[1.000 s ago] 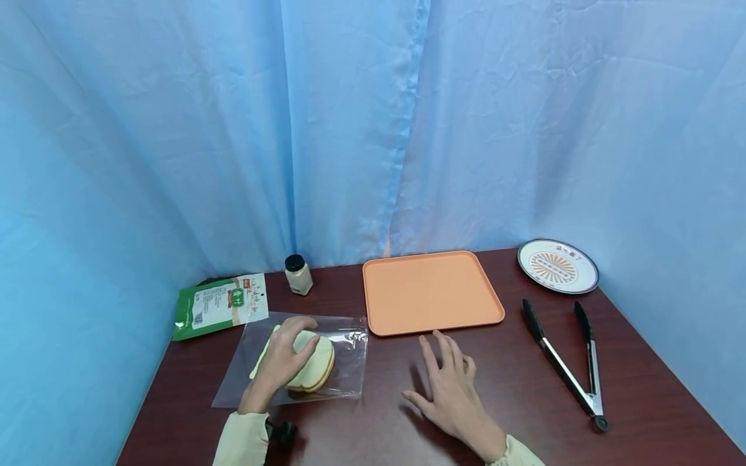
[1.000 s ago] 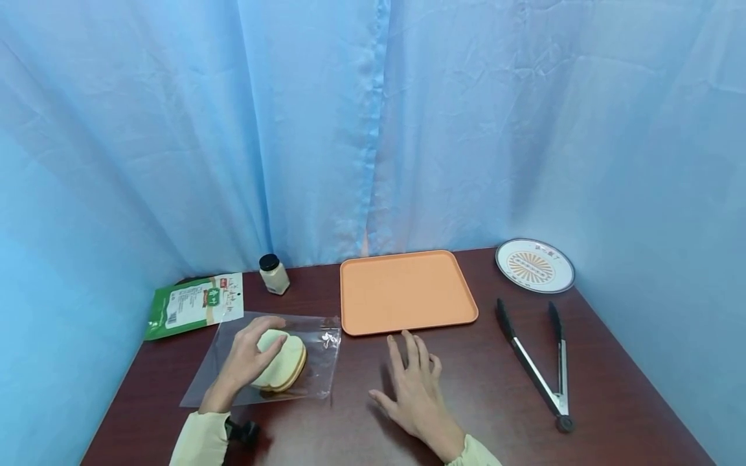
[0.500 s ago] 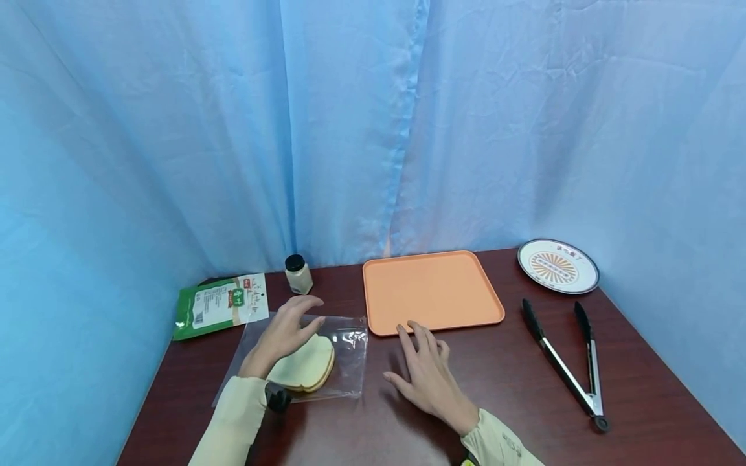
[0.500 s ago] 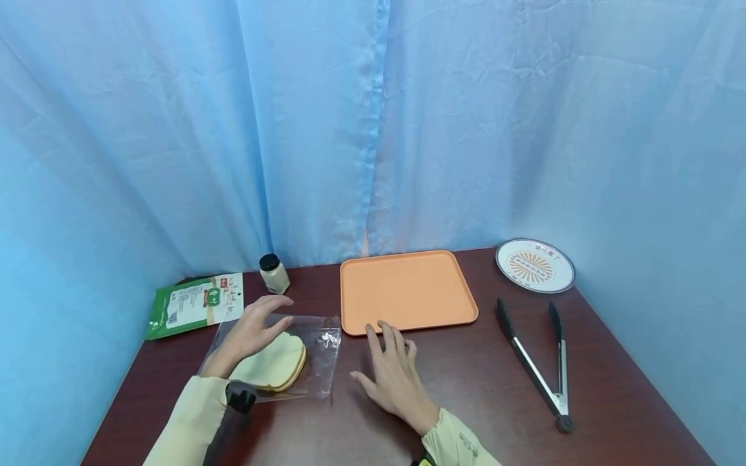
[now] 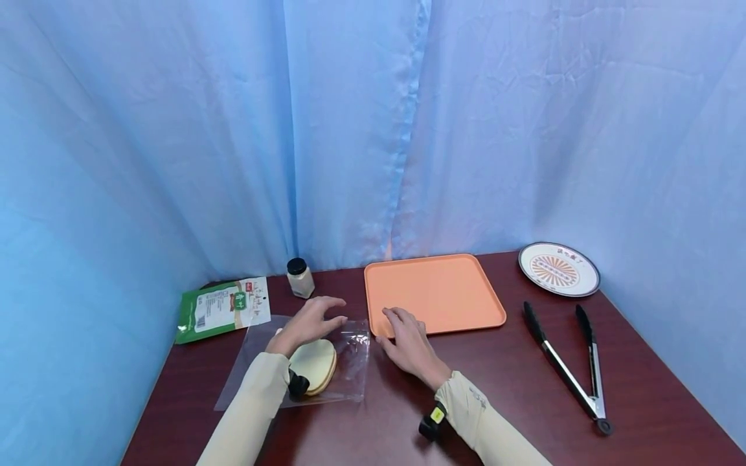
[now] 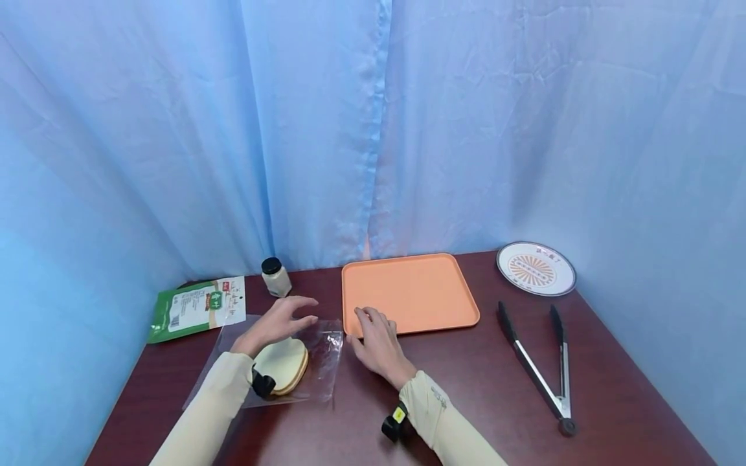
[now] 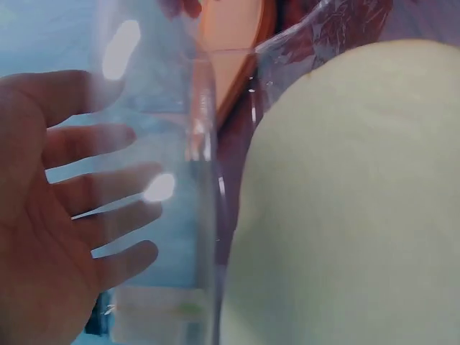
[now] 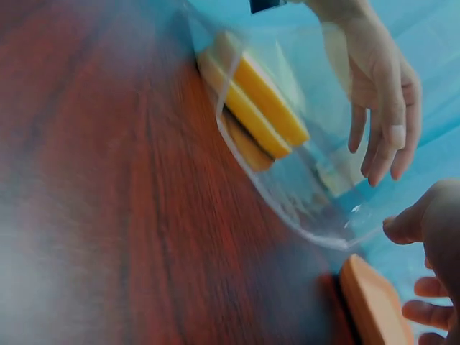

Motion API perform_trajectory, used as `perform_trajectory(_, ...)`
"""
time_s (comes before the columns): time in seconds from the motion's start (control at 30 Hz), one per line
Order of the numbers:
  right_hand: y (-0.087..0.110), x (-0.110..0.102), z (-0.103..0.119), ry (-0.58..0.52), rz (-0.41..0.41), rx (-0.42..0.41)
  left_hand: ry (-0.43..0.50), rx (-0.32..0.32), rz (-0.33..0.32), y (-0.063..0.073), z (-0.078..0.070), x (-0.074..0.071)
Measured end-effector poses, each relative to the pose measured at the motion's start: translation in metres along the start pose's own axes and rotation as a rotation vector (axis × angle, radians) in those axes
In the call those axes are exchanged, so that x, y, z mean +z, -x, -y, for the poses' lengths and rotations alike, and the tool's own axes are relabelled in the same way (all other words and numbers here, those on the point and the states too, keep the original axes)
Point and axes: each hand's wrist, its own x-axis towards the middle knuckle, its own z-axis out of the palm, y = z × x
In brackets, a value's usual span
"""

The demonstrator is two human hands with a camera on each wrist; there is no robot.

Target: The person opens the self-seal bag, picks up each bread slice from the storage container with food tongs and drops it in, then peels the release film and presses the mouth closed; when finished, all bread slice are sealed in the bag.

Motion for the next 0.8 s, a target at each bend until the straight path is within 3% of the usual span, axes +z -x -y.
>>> perform_trajectory(0.17, -0.014, 0.011, -0.002, -0.045, 0.015, -0.024, 0.059, -0.029, 0.079, -0.013, 0.004, 0.008)
perform_trajectory(0.43, -0.032, 0.021, 0.001, -0.079, 0.024, -0.059, 0.069, -0.038, 0.120, -0.025, 0.008, 0.021)
perform_trajectory(0.6, -0.040, 0.025, 0.001, -0.064, 0.056, -0.060, 0.074, -0.077, 0.116, -0.031, 0.009, 0.030)
perform_trajectory(0.8, -0.046, 0.029, -0.001, -0.048, 0.102, -0.025, 0.057, -0.047, 0.088, -0.036, 0.009, 0.039)
